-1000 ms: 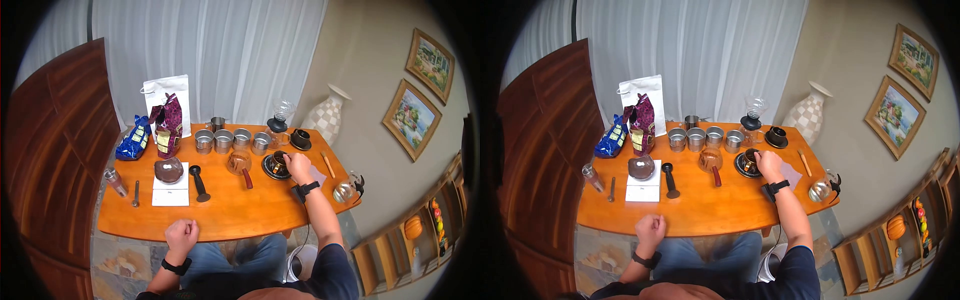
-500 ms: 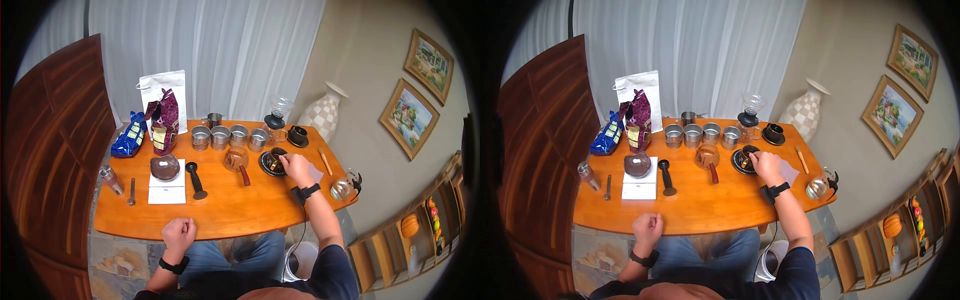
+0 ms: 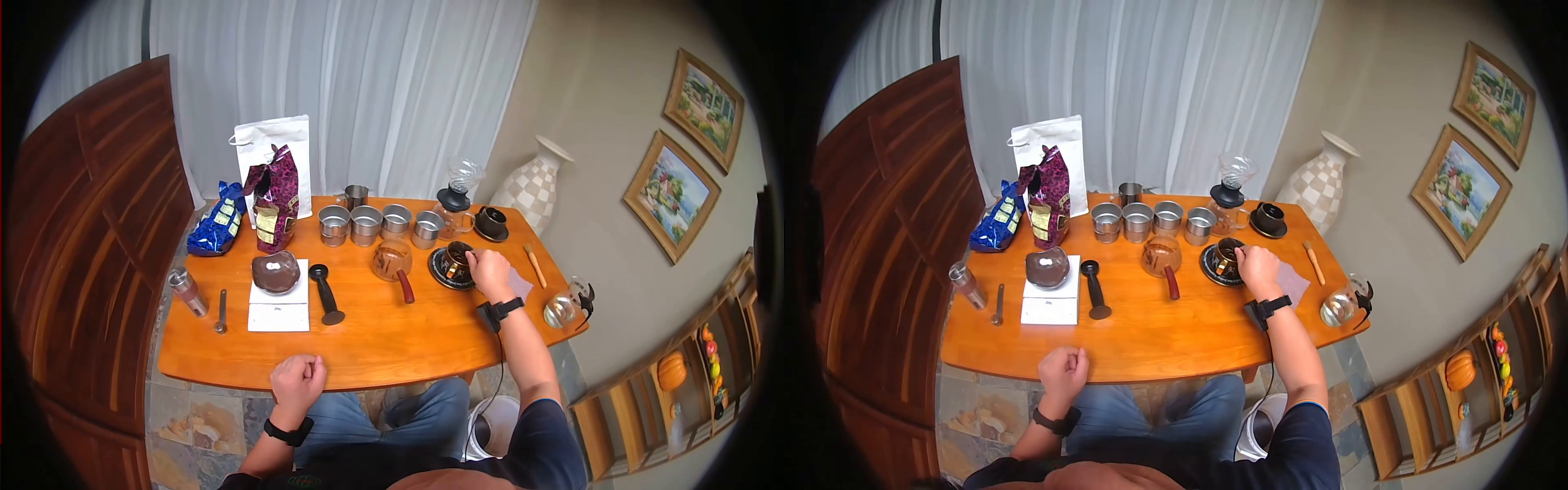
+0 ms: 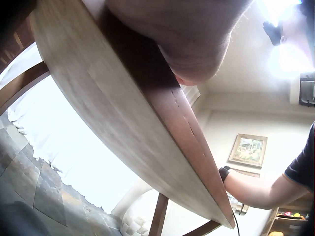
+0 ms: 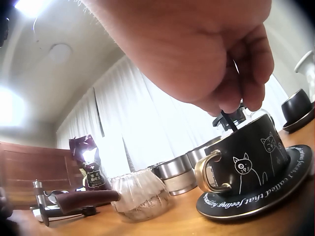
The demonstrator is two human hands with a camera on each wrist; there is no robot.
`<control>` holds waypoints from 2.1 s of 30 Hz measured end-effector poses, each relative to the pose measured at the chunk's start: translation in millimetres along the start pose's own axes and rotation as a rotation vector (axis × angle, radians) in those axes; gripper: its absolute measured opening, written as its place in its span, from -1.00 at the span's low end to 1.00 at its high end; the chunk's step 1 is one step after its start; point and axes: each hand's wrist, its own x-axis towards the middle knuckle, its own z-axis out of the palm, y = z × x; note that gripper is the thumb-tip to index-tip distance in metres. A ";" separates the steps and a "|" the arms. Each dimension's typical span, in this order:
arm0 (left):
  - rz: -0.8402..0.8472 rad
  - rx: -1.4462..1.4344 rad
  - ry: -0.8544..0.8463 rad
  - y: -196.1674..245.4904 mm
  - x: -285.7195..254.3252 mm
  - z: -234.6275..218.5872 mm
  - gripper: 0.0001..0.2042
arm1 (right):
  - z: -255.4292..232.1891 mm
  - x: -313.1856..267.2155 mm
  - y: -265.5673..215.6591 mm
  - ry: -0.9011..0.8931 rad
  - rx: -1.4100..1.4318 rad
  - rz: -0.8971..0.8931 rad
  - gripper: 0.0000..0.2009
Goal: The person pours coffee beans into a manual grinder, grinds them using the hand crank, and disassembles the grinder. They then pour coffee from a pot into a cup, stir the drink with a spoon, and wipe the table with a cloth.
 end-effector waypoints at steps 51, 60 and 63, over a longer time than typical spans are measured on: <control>0.027 -0.005 0.016 -1.2 -0.4 -0.4 -0.79 | -9.2 -4.9 -2.3 -0.016 -0.032 0.000 -0.74; 0.036 -0.004 0.024 -0.6 0.9 -1.4 -0.78 | -11.3 -6.3 -8.5 -0.001 0.028 -0.079 -0.75; 0.033 0.007 0.025 -1.2 0.1 -1.3 -0.77 | -8.3 -0.6 -8.0 -0.013 0.031 -0.040 -0.74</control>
